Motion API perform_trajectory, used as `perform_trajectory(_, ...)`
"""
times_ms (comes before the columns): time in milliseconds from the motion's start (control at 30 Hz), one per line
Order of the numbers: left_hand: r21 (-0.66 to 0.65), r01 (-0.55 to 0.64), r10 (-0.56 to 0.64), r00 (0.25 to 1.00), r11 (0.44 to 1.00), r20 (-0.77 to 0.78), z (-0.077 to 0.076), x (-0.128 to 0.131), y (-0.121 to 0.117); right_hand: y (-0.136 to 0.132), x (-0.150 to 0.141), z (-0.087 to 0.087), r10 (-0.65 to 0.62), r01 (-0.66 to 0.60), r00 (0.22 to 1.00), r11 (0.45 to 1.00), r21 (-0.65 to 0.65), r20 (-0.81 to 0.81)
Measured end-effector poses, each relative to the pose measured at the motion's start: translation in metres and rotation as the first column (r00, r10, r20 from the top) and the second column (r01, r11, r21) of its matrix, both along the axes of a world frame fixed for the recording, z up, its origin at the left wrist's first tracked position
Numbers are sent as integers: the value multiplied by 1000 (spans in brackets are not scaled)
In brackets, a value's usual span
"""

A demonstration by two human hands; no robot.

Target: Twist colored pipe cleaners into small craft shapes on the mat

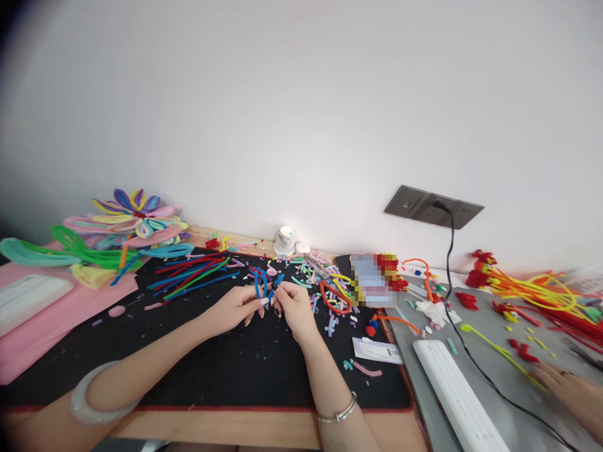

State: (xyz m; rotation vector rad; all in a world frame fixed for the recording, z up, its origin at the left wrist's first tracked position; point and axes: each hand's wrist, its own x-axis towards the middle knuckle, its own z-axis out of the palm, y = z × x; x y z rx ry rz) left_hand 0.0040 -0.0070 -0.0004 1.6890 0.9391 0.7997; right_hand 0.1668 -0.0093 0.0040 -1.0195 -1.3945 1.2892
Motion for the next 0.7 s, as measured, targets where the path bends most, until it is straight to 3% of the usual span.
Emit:
perform_trajectory(233, -1, 110, -110, 994, 994, -2, 8, 0, -5, -2, -1, 4, 67, -67, 997, 998, -5, 35)
perform_trajectory(500, -73, 229, -226, 973, 971, 43, 8, -1, -8, -4, -1, 6, 158, -179, 974, 976, -123, -165)
perform_trajectory(700, -75, 242, -240, 970, 967, 32, 10, -1, -9, -2, -1, 3, 143, -157, 979, 984, -88, -147)
